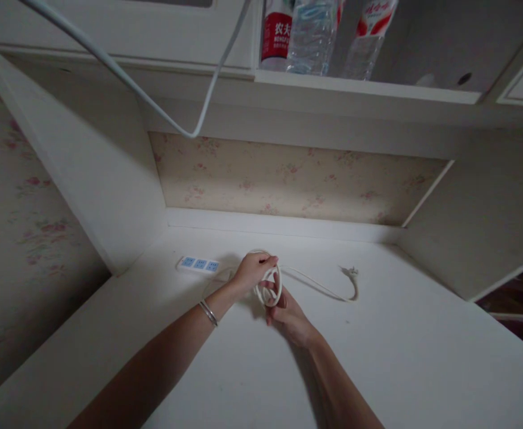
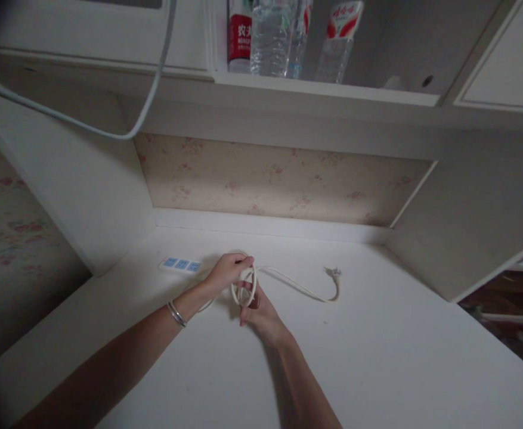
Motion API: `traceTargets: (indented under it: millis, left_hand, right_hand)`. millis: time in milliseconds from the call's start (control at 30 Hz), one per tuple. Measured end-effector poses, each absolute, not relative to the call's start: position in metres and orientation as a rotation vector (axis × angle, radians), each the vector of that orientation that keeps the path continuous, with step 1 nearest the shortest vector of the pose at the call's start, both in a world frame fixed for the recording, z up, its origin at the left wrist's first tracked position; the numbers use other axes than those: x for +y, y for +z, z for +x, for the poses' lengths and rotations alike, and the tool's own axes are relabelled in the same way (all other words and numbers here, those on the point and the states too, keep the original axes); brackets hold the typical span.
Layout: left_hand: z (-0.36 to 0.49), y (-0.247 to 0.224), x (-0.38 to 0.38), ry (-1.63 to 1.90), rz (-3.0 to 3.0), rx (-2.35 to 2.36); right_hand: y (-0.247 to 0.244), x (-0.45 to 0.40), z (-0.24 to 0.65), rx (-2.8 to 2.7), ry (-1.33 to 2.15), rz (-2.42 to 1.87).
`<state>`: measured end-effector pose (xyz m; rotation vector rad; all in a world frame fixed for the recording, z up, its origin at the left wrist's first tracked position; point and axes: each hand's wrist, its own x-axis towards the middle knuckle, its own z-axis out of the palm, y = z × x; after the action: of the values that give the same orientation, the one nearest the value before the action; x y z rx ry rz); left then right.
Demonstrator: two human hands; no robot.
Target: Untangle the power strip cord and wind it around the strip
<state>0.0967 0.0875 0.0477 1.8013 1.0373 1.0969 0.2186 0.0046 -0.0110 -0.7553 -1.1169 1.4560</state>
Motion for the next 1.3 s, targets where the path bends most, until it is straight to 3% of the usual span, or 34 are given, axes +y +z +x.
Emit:
traceTargets:
  millis: [167,333,533,767,1000,1300]
  left_hand:
    - [0.089,0.034,0.082,1.291,1.856,1.082]
    - [0.058,0.004,0.073,1.573,2.039,1.442]
    - [0.014,-0.032,0.068,1.027,2.380,1.674]
    - [-0.039,-0.026,0.072,0.687,2.633,1.574]
    - [-0.093,-0.029,0.093,0.648,2.589,1.814]
    - [-0.080,-0.004,0.078,0.854,2.419,2.015]
  right_hand:
    - [-0.018,0.013,0.225,-1.099,1.128,-1.028]
    - [-0.020,0.019,0.233,-1.033,0.973,-1.145]
    - [-0.027,0.025,0.248,-0.702,0.808,-1.165]
    - [-0.027,0.029,0.276,-0.498,0.489,-1.052]
    - [-0.040,0.032,0.294,-0.594,0.080,-1.504]
    - [-0.048,0.037,0.292,-0.703,0.287,-1.613]
